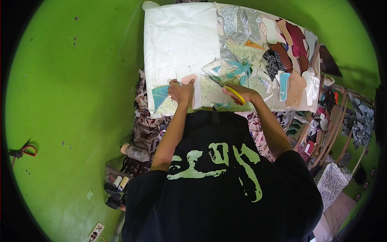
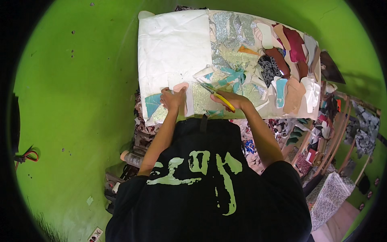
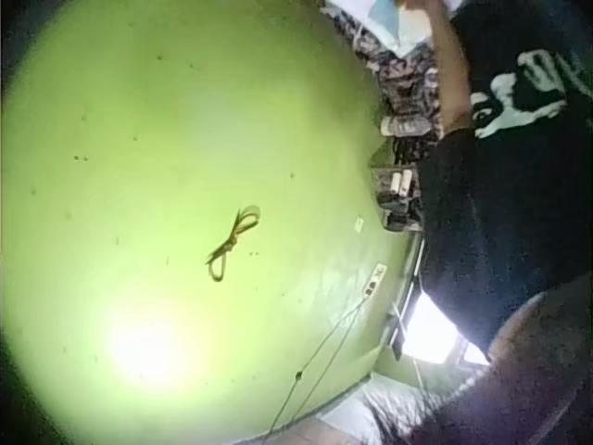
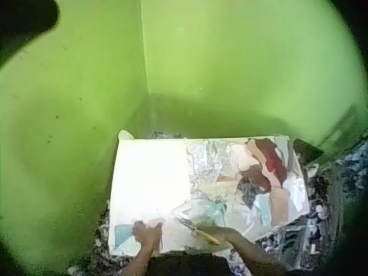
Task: Cutting out shoe insole shapes from fabric using scissors.
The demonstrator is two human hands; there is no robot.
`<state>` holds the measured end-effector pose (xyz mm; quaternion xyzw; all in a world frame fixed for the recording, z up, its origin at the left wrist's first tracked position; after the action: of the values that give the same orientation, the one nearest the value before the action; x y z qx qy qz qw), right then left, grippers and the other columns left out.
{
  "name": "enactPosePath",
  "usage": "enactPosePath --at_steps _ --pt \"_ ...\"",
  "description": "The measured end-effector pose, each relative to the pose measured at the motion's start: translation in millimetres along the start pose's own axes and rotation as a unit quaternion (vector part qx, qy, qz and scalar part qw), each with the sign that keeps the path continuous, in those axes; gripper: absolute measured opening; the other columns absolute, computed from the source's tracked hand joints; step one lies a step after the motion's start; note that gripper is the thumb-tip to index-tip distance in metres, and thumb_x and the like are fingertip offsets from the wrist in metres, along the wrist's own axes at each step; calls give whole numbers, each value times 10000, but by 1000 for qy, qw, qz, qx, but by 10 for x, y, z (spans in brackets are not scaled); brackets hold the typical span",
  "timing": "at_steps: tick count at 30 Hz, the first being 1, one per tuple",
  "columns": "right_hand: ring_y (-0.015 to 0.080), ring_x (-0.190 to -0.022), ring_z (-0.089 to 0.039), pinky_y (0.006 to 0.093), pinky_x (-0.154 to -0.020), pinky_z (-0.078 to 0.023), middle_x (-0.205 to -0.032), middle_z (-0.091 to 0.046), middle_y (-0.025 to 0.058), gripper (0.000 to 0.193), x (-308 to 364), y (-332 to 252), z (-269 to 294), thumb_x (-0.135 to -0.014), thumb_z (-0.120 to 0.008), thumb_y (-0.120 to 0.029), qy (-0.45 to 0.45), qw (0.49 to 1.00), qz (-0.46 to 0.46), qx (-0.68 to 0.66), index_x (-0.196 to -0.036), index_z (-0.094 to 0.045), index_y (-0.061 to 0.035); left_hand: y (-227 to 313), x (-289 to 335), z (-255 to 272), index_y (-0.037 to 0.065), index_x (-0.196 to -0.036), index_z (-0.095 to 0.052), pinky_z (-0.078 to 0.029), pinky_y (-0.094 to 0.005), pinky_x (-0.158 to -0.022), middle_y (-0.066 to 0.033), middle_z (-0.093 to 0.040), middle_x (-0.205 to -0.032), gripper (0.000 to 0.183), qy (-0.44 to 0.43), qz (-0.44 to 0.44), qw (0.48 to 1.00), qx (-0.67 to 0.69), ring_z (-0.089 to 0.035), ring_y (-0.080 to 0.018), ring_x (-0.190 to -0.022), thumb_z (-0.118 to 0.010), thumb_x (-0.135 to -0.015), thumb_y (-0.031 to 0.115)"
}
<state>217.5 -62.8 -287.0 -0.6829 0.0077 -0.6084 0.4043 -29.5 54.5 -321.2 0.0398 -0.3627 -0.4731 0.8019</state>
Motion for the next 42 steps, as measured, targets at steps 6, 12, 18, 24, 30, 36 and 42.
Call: enactPosePath --at_steps 6,12,18,24,30,36,42 --pt "135 -486 -543 284 -425 -449 -627 -475 22 680 -143 -224 222 -906 -413 -766 -30 998 25 54 -997 -480 -95 65 -156 -56 -8 -1203 -627 -449 -481 -976 -234 -594 -1222 684 -37 -9 999 -17 -547 -354 -1169 -858 -687 377" --pt "128 -482 -537 280 -423 -441 -617 -477 17 662 -423 -331 257 -930 -426 -726 -134 989 31 49 -1038 -495 -77 34 -317 -404 -45 -1075 -685 -573 -350 -717 -156 -717 -1038 352 -271 -36 938 214 -704 -216 -868 -767 -819 181" --pt "114 -444 -488 263 -428 -413 -607 -467 10 629 -777 -459 265 -967 -431 -663 -182 975 124 18 -1123 -508 -58 46 -100 -553 -96 -1177 -583 -591 -355 -805 -165 -692 -1063 368 -384 56 792 472 -701 -228 -925 -697 -868 67" --pt "95 -429 -484 269 -398 -401 -585 -464 -1 566 -837 -678 292 -972 -464 -629 -206 970 107 76 -1018 -517 -67 -97 -105 -648 -71 -1261 -514 -575 -372 -889 -178 -664 -1135 469 -379 65 766 515 -686 -235 -997 -708 -862 82" --pt "86 -329 -430 253 -317 -367 -516 -427 -22 479 -736 -820 354 -976 -507 -569 -257 958 108 60 -947 -525 -92 -93 -80 -579 -88 -1253 -496 -566 -374 -915 -187 -652 -1153 490 -374 49 755 537 -680 -249 -1021 -724 -847 64" --pt "67 -327 -418 226 -309 -347 -524 -440 -27 513 -846 -882 222 -959 -534 -578 -292 946 137 36 -1000 -519 -67 -156 -50 -618 -58 -1289 -490 -550 -381 -954 -167 -650 -1194 518 -389 55 726 564 -670 -247 -1062 -723 -833 26" --pt "65 -335 -435 217 -309 -346 -539 -470 -24 612 -901 -1024 84 -921 -549 -647 -300 943 142 17 -1022 -527 -44 -87 3 -577 -70 -1267 -502 -563 -383 -932 -179 -659 -1175 487 -398 41 706 585 -681 -251 -1044 -717 -838 11"
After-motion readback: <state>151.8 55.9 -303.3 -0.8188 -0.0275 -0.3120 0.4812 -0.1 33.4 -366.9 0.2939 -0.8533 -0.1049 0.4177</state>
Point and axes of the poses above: each hand's wrist, its own x-axis away from the middle knuckle, its own z-axis out of the back of the hand, y = z × x, the point moved 10 cm from there along -x, towards the middle knuckle
